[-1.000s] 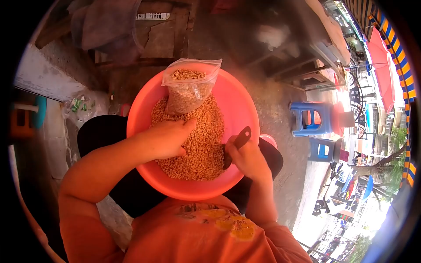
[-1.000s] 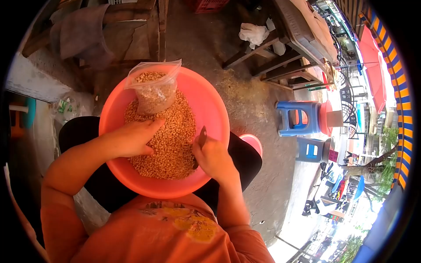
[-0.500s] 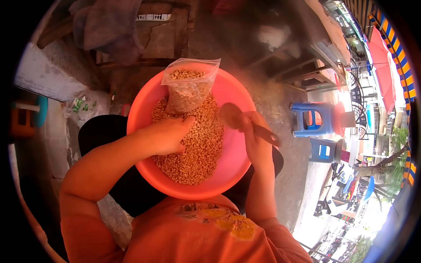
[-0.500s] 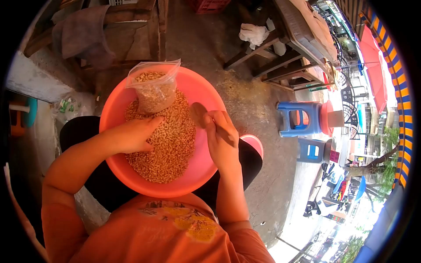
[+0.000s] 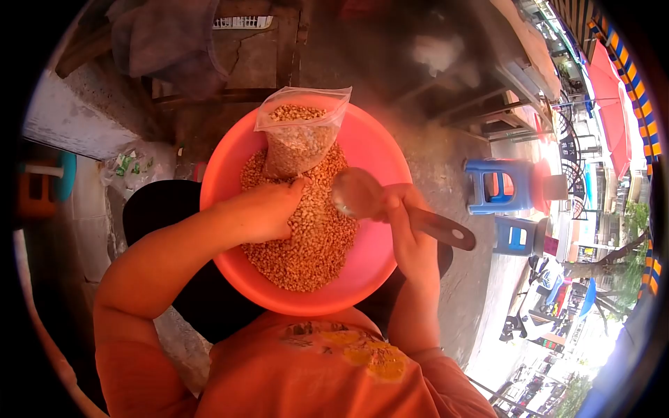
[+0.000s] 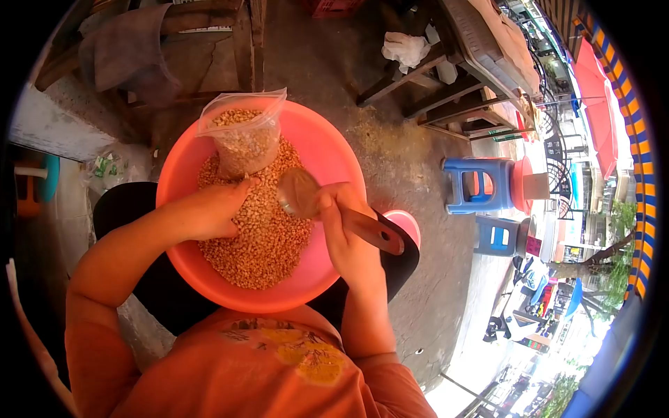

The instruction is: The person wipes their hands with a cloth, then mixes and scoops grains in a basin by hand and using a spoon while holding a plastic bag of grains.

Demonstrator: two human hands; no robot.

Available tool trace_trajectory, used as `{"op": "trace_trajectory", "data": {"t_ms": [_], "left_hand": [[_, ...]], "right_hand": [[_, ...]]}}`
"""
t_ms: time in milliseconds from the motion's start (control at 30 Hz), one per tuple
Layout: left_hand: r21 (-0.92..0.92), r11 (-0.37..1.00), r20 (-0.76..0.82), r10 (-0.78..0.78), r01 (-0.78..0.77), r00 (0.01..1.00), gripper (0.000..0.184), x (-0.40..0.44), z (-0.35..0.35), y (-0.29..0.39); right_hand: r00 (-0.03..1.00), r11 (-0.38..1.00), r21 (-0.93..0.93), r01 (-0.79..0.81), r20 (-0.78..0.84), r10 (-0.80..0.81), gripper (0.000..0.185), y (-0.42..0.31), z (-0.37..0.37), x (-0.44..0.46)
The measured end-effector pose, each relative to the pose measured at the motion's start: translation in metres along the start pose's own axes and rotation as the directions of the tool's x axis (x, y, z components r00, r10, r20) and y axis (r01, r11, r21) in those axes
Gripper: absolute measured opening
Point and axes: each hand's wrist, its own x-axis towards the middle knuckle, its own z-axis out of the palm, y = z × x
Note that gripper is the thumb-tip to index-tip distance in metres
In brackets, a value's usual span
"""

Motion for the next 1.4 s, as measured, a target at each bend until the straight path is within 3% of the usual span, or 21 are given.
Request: {"op": "trace_trajectory", "data": {"t_ms": [33,133,267,300,400,433,633,733,833,967,1100,1167,1200,1233,1333,1367,1400], "left_hand": [[-0.023,1.000,-0.002,0.009,-0.009,1.000,0.082,-0.001,-0.001,0.000],[-0.038,0.999,-0.010,0.037,-0.038,0.999,0.075,-0.002,-0.001,-0.003],[0.007,1.000,-0.044,0.024,-0.023,0.999,0.059,-0.005,-0.005,-0.004],[0.053,0.998,-0.081,0.047,-0.043,0.996,0.055,-0.006,-0.003,-0.006],[0.152,0.986,-0.136,0.089,-0.068,0.987,0.049,-0.007,0.001,-0.010],[0.156,0.986,-0.127,0.076,-0.056,0.989,0.048,-0.007,0.000,-0.008],[0.073,0.996,-0.148,0.065,-0.055,0.987,0.041,-0.006,0.001,-0.006],[-0.033,0.995,-0.175,0.089,-0.096,0.981,0.041,0.002,0.009,-0.015],[-0.179,0.977,-0.177,0.083,-0.115,0.981,0.044,0.002,0.008,-0.008],[-0.262,0.932,-0.241,0.186,-0.249,0.953,0.046,0.003,0.008,-0.007],[-0.167,0.922,-0.258,0.302,-0.350,0.918,0.039,-0.006,-0.007,-0.008],[-0.113,0.926,-0.235,0.327,-0.360,0.915,0.037,-0.010,-0.013,-0.015],[-0.117,0.935,-0.217,0.305,-0.335,0.927,0.037,-0.012,-0.019,-0.015],[-0.119,0.944,-0.198,0.282,-0.309,0.939,0.037,-0.015,-0.026,-0.014],[-0.139,0.964,-0.182,0.199,-0.226,0.963,0.037,-0.024,-0.043,-0.016],[-0.147,0.969,-0.183,0.171,-0.199,0.968,0.036,-0.026,-0.048,-0.017],[-0.154,0.971,-0.175,0.154,-0.182,0.972,0.036,-0.028,-0.055,-0.018]], "right_hand": [[0.997,0.968,-0.241,0.070,-0.008,-0.075,0.013,0.006,-0.005,0.004],[0.991,0.786,-0.611,0.092,0.135,-0.010,0.015,0.000,-0.013,0.001],[0.851,0.811,-0.583,-0.040,0.406,0.334,0.026,-0.005,-0.010,-0.009],[0.858,0.902,-0.432,0.014,0.469,0.211,0.028,0.005,-0.003,-0.011],[0.807,0.901,-0.366,-0.234,0.443,0.390,0.038,0.008,0.010,-0.019],[0.727,0.857,-0.337,-0.390,0.458,0.511,0.041,0.002,0.013,-0.015],[0.783,0.837,0.050,-0.545,0.386,0.487,0.041,0.034,0.031,-0.024],[0.847,0.846,0.189,-0.499,0.312,0.430,0.035,0.038,0.027,-0.020],[0.924,0.890,0.250,-0.381,0.130,0.359,0.036,0.033,0.023,-0.018],[0.969,0.945,0.214,-0.246,0.036,0.244,0.034,0.026,-0.001,-0.013],[0.957,0.960,0.078,-0.269,0.132,0.257,0.027,0.001,-0.024,-0.013],[0.930,0.971,-0.052,-0.233,0.279,0.238,0.024,-0.007,-0.036,-0.016],[0.907,0.972,-0.112,-0.206,0.352,0.232,0.023,-0.011,-0.040,-0.017],[0.831,0.945,-0.108,-0.309,0.453,0.323,0.024,-0.011,-0.044,-0.018],[0.728,0.969,-0.178,-0.172,0.640,0.247,0.019,-0.008,-0.033,-0.018],[0.707,0.947,-0.277,-0.160,0.638,0.306,0.020,-0.010,-0.025,-0.017],[0.755,0.931,-0.303,-0.202,0.558,0.345,0.021,-0.007,-0.013,-0.016]]}}
